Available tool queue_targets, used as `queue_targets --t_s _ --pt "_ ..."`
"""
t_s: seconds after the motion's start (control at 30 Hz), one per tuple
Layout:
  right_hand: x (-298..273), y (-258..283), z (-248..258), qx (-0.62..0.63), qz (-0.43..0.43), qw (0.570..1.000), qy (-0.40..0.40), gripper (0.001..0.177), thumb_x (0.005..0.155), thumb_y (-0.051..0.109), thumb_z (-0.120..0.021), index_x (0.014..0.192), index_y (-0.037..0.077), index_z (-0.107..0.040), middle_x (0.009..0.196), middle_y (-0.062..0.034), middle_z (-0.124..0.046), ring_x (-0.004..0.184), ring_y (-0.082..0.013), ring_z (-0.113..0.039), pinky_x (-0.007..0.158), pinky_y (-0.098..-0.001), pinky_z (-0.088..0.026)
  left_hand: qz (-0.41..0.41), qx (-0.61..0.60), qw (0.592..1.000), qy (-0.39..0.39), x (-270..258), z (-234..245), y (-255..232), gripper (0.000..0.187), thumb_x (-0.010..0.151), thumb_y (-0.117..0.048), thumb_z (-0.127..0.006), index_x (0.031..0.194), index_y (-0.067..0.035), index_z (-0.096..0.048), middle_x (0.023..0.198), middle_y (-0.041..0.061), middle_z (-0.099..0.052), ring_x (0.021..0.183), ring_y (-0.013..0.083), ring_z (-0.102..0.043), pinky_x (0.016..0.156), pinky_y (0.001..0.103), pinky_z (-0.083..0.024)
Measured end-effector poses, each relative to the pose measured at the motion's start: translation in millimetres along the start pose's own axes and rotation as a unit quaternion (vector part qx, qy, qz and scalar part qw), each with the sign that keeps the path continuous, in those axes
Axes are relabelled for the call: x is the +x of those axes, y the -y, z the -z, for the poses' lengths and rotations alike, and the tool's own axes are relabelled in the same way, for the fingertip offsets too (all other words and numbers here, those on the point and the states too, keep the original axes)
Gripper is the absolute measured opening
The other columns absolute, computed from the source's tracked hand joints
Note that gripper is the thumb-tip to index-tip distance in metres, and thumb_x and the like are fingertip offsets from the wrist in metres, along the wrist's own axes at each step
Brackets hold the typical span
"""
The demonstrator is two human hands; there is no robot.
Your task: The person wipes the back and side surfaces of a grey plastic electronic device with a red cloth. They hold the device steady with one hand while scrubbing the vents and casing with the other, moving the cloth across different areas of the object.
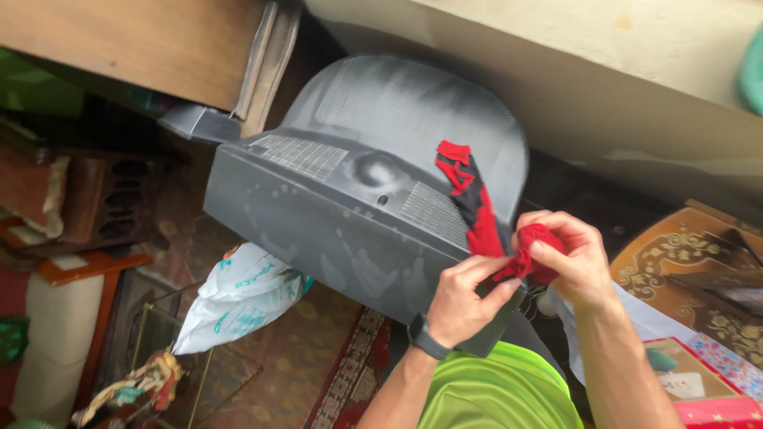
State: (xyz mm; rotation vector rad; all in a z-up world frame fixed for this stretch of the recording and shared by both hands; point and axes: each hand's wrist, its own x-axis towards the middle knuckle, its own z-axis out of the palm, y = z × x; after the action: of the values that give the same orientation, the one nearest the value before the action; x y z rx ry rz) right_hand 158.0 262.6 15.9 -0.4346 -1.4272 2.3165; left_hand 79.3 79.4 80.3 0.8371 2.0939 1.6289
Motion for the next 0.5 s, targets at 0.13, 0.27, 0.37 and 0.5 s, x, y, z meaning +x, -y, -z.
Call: queue_targets --t_s 0.13,0.27,0.37,0.5 --pt "36 12 -21 -0.237 0.003 0.970 0.047 0.023 0.088 0.010 -0.092 0.107 0.002 -0.080 0.120 -0.0180 -0.083 0.111 -0.0257 -0.079 0.098 -0.0370 -0.056 -0.078 0.170 0.979 -0.076 9 21 14 0.028 0.098 -0.020 -0.084 0.120 -0.003 -0.081 0.112 0.016 -0.079 0.115 0.0377 -0.079 0.101 0.049 -0.065" --pt "69 -8 -50 -0.374 -0.052 0.918 0.116 0.029 0.090 0.019 -0.093 0.116 0.013 -0.084 0.107 -0.0123 -0.085 0.105 -0.0312 -0.081 0.091 -0.0453 -0.059 -0.029 0.369 0.906 -0.204 2 54 70 0.048 0.091 -0.027 -0.088 0.130 -0.003 -0.074 0.144 0.020 -0.066 0.143 0.0465 -0.059 0.123 0.066 -0.042" --pt "95 -30 -71 -0.379 -0.088 0.904 0.178 0.029 0.090 0.023 -0.091 0.117 0.016 -0.084 0.106 -0.0129 -0.086 0.106 -0.0354 -0.081 0.090 -0.0491 -0.060 0.011 0.413 0.883 -0.221 0 68 95 0.072 0.093 -0.039 -0.089 0.147 0.002 -0.065 0.164 0.026 -0.056 0.158 0.0518 -0.046 0.128 0.071 -0.032" --pt "120 -60 -83 -0.338 -0.073 0.908 0.235 0.023 0.090 0.016 -0.088 0.112 0.013 -0.085 0.110 -0.0114 -0.085 0.112 -0.0324 -0.080 0.092 -0.0470 -0.061 0.028 0.412 0.889 -0.198 -1 72 99 0.078 0.098 -0.047 -0.084 0.155 0.000 -0.061 0.168 0.025 -0.053 0.161 0.0473 -0.046 0.131 0.070 -0.028"
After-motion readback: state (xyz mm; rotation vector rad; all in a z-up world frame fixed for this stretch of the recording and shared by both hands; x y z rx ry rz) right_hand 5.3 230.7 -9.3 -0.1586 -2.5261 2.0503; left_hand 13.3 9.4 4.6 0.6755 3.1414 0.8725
